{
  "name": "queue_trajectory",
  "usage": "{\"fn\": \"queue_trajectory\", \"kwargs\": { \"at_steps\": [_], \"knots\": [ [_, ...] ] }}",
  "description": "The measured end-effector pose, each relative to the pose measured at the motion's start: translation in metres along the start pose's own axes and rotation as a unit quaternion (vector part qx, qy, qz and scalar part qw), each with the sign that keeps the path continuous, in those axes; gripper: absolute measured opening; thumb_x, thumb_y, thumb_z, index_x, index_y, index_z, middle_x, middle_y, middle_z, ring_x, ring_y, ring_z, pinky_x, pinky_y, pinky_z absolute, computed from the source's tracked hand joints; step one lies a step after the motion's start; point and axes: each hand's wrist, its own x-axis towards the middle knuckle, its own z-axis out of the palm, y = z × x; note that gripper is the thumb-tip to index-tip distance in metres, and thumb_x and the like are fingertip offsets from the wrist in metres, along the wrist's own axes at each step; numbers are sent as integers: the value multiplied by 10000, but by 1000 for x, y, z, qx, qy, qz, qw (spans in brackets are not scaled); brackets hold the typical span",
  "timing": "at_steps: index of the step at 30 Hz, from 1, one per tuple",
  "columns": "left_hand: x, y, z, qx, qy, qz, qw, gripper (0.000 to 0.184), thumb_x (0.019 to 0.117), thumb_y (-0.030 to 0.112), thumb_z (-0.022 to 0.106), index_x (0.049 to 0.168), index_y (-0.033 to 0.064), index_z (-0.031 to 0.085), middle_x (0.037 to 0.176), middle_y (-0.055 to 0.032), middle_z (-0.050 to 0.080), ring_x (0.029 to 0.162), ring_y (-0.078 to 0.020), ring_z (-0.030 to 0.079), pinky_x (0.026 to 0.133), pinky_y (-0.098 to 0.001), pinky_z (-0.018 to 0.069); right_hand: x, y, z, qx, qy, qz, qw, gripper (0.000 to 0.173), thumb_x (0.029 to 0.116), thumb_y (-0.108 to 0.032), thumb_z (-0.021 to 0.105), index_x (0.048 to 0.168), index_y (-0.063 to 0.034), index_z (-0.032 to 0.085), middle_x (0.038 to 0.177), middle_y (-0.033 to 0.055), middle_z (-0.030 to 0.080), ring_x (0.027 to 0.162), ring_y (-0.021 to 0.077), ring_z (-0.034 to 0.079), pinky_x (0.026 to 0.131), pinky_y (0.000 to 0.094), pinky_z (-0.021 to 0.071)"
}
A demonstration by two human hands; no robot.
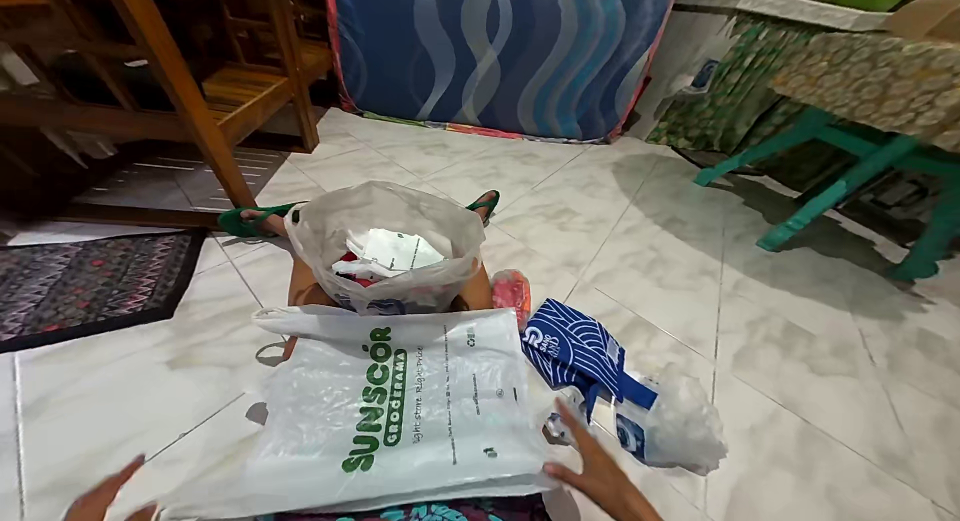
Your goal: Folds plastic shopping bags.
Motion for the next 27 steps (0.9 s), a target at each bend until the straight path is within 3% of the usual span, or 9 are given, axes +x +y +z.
{"fn": "queue_trajectory", "kwargs": {
  "at_steps": [4,7,12,16,19,20,22,24,27],
  "knots": [
    [31,103,25,119,132,104,979,646,997,231,603,1504,-111,392,1530,-380,375,1429,-594,322,1149,-719,254,42,-50,-8,-45,231,-148,961,854,962,-533,536,1508,108,394,1503,334,456,1375,527,459,1113,687,343],
    [55,164,93,141,78,126,979,649,971,211,665,1520,-37,424,1559,-284,411,1460,-491,355,1186,-646,251,72,-84,45,-55,230,-225,945,689,1007,-431,476,1438,105,504,1478,344,480,1365,553,458,1109,681,354],
    [79,100,170,194,-55,99,974,676,1001,486,569,1576,168,412,1682,-179,215,1546,-460,154,1201,-678,146,75,-32,123,-169,87,-202,961,620,967,-514,567,1467,-147,579,1572,328,360,1443,587,310,1113,793,209],
    [82,75,161,32,-45,-41,998,753,1047,475,503,1642,130,198,1680,-238,159,1455,-470,377,1108,-652,381,81,4,118,5,120,-50,991,718,1021,-377,533,1563,50,333,1569,424,249,1427,634,278,1121,752,252],
    [89,62,158,-222,-19,-151,963,697,1097,435,393,1608,-1,207,1614,-275,312,1483,-402,358,1212,-557,288,85,1,102,238,103,79,963,686,1074,-281,479,1579,94,204,1595,352,279,1488,441,317,1220,546,257],
    [93,57,157,-308,-4,-184,933,661,1098,440,378,1576,-10,300,1574,-265,385,1454,-361,408,1197,-523,325,89,2,97,291,123,117,942,637,1078,-309,466,1549,83,294,1526,306,418,1404,349,448,1169,483,357],
    [101,53,155,-405,32,-229,885,579,1085,428,437,1443,-25,487,1390,-259,562,1253,-326,577,1052,-488,465,101,11,87,379,172,166,894,470,1078,-385,445,1336,0,524,1060,79,618,925,94,603,827,310,513],
    [108,49,153,-324,69,-194,923,527,1046,321,574,1447,-14,505,1441,-265,523,1317,-363,527,1086,-520,434,113,21,73,469,167,155,853,401,1089,-377,427,1280,-41,534,949,5,634,806,29,614,747,267,541],
    [130,67,143,-65,92,-87,990,642,928,381,737,1432,25,560,1583,-286,348,1456,-494,325,1160,-643,286,132,18,53,484,104,122,860,455,1100,-256,397,1470,10,388,1226,118,591,1022,103,599,905,325,516]
  ]
}}
